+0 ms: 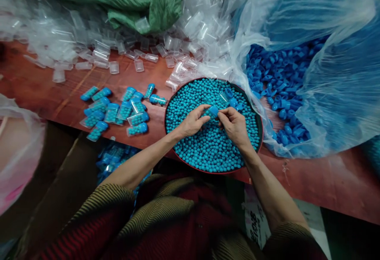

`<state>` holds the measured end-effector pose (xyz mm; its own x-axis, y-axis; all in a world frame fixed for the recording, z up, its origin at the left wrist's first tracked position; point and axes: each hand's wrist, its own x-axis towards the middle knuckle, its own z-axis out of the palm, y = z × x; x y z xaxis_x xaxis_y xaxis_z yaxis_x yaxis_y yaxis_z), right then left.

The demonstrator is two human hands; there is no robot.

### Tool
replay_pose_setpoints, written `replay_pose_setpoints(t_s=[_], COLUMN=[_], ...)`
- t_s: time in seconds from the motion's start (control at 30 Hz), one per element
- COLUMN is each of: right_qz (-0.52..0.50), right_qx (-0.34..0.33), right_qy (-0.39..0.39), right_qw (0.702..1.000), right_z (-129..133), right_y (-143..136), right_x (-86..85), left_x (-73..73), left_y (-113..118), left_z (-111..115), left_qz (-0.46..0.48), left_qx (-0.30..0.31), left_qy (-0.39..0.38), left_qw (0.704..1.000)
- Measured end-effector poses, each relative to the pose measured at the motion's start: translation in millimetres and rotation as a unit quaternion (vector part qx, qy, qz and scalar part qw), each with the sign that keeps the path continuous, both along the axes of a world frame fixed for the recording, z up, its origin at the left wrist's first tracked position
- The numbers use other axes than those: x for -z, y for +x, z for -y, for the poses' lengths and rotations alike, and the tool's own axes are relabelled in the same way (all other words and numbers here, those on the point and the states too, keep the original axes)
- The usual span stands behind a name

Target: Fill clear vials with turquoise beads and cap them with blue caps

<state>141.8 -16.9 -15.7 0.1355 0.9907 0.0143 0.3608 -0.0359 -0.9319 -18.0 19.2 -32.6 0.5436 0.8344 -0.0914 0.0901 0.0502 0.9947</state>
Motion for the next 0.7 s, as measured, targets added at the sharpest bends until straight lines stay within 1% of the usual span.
replay_pose_setpoints(t_s=[0.17, 0.3, 0.33, 0.4, 0.47, 0.5, 0.63, 0.7], right_qz=[0.028, 0.071, 0.076, 0.081, 0.093, 0.100, 0.097, 0.072], right_qx=[-0.033, -0.013, -0.022, -0.063, -0.098, -0.105, -0.101, -0.122], right_qy=[0.010, 0.044, 0.047, 0.044, 0.042, 0.043, 0.053, 0.039], right_qw=[0.999, 0.996, 0.996, 0.994, 0.990, 0.988, 0.989, 0.989], right_z=[5, 10, 11, 11, 11, 11, 13, 13], right_y=[1, 4, 5, 9, 12, 14, 17, 22], right_x=[-6.9, -11.5, -12.4, -13.4, -13.2, -12.7, -12.3, -16.7], left_x=[-7.0, -14.9, -16.6, -19.2, -20.3, -20.3, -17.4, -15.6], left_y=[-1, 0, 0, 0, 2, 3, 8, 7], left_z=[9, 12, 13, 14, 16, 18, 22, 21], left_qz=[0.037, 0.050, 0.047, 0.039, 0.032, 0.030, 0.039, 0.044], left_qx=[-0.012, -0.026, -0.024, -0.018, -0.023, -0.030, -0.073, -0.068], left_qy=[-0.050, -0.056, -0.052, -0.047, -0.047, -0.047, -0.048, -0.053], left_qw=[0.998, 0.997, 0.997, 0.998, 0.998, 0.998, 0.995, 0.995])
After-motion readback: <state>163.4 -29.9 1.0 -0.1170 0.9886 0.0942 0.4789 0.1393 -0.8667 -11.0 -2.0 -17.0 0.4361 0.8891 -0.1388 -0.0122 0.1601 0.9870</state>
